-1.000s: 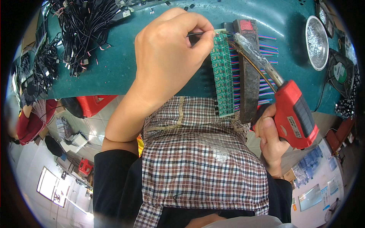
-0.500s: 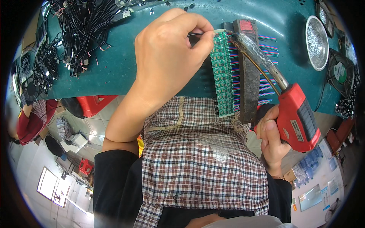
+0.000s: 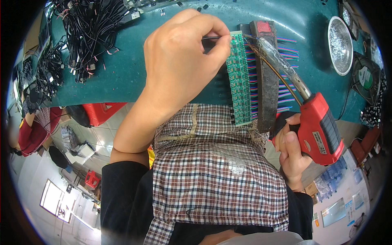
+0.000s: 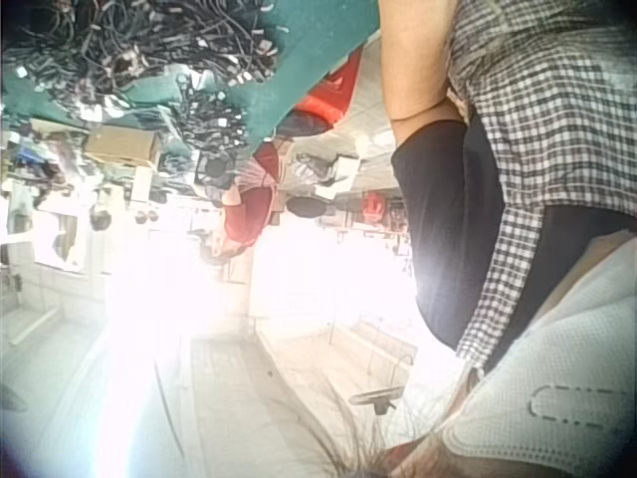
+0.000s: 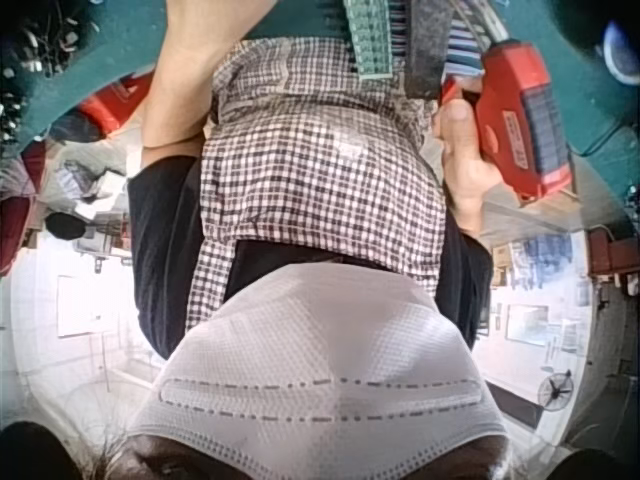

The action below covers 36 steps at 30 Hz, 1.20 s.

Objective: Soldering electronic components onto a printed circuit board using a hand-held heat tool.

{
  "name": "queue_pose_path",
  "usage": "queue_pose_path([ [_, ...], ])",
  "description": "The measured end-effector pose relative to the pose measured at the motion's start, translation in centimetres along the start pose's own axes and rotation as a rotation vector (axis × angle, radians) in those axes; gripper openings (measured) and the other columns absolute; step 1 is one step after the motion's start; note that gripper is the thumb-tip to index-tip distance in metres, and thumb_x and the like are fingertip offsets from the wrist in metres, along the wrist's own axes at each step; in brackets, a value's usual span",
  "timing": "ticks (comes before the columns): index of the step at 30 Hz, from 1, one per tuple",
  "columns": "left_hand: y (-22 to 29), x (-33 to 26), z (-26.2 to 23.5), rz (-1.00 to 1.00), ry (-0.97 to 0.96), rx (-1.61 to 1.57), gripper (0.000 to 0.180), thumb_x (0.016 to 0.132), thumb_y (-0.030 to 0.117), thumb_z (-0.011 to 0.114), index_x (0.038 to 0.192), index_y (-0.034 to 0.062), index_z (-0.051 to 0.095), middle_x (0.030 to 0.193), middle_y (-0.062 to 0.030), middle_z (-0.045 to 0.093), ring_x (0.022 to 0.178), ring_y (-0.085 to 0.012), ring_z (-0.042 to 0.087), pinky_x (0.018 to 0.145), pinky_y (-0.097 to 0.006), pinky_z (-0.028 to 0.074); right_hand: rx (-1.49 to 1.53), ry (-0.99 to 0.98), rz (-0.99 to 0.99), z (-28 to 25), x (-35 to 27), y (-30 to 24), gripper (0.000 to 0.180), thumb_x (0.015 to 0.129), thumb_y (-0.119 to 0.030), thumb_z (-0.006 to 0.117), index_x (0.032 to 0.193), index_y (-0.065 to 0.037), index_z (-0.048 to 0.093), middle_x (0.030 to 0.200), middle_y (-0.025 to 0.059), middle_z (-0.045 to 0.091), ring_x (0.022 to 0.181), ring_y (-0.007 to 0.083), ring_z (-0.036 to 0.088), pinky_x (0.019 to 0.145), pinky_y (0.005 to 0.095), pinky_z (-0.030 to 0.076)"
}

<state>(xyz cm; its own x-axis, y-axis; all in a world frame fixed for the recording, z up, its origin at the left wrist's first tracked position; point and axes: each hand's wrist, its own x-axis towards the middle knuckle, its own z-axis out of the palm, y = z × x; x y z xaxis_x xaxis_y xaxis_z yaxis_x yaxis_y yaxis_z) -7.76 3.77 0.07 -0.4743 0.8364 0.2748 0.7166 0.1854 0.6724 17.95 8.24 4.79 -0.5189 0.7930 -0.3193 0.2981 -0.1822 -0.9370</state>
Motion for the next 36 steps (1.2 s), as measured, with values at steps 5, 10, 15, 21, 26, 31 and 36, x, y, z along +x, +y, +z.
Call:
queue_pose_path([
  [5,0.0,0.0,0.1,0.011,-0.008,-0.019,0.009,0.075,0.007,0.078,0.08,0.0071,0.072,0.073,0.0024,0.062,0.054,-0.0045,0.044,0.048,-0.019,0.034,0.015,0.013,0.011,0.0,-0.3,0.2,0.024,0.093,-0.011,0.057,0.107,0.006,0.049,0.055,-0.0003,0.041,0.038,0.0056,0.031,0.041,0.0243,0.033],
  [10,-0.1,0.0,0.3,0.019,0.0,0.001,0.01,0.074,0.008,0.079,0.077,0.0068,0.07,0.072,0.0014,0.064,0.058,-0.0047,0.052,0.047,-0.02,0.033,0.045,-0.011,0.039,0.0,-0.4,0.2,0.018,0.092,-0.009,0.057,0.1,0.005,0.05,0.056,0.0004,0.042,0.038,0.0059,0.031,0.04,0.024,0.033],
  [15,-0.1,0.1,0.2,0.009,-0.02,0.02,0.011,0.073,0.008,0.079,0.076,0.0061,0.068,0.072,0.001,0.064,0.059,-0.006,0.054,0.047,-0.021,0.035,0.052,-0.001,0.117,0.3,-0.5,0.1,0.013,0.091,-0.008,0.057,0.092,0.003,0.049,0.063,0.0044,0.046,0.039,0.0062,0.033,0.039,0.0237,0.035],
  [21,0.1,0.4,0.3,0.007,-0.018,0.004,0.011,0.072,0.007,0.078,0.076,0.0055,0.067,0.072,0.0005,0.064,0.06,-0.007,0.056,0.049,-0.021,0.037,0.04,-0.014,0.061,0.1,-0.3,0.3,0.012,0.091,-0.007,0.057,0.092,0.002,0.049,0.067,0.006,0.047,0.039,0.0059,0.034,0.039,0.0235,0.035],
  [26,0.1,0.8,0.4,-0.011,-0.025,0.002,0.011,0.072,0.007,0.078,0.076,0.0052,0.068,0.072,0.0002,0.064,0.061,-0.0071,0.057,0.05,-0.021,0.038,0.083,0.03,-0.067,-0.7,0.4,0.2,0.014,0.093,-0.009,0.055,0.095,0.003,0.05,0.071,0.0064,0.046,0.04,0.0057,0.032,0.039,0.0238,0.034],
  [31,0.2,0.9,-0.1,-0.056,-0.022,-0.003,0.011,0.073,0.009,0.077,0.078,0.0052,0.069,0.072,-0.0027,0.063,0.063,-0.0115,0.062,0.054,-0.024,0.045,0.224,0.258,-0.204,-2.0,1.6,-0.8,0.019,0.097,-0.015,0.05,0.106,0.001,0.047,0.072,0.0032,0.043,0.044,0.0059,0.033,0.044,0.022,0.032],
  [36,0.1,-0.1,0.2,-0.044,-0.027,0.022,0.009,0.072,0.009,0.074,0.075,0.0059,0.067,0.074,-0.0054,0.064,0.067,-0.0198,0.067,0.059,-0.031,0.051,-0.156,0.65,-0.389,-3.9,3.3,0.9,0.019,0.098,-0.012,0.053,0.108,0.004,0.054,0.059,-0.0001,0.04,0.045,0.004,0.03,0.047,0.0217,0.03],
])
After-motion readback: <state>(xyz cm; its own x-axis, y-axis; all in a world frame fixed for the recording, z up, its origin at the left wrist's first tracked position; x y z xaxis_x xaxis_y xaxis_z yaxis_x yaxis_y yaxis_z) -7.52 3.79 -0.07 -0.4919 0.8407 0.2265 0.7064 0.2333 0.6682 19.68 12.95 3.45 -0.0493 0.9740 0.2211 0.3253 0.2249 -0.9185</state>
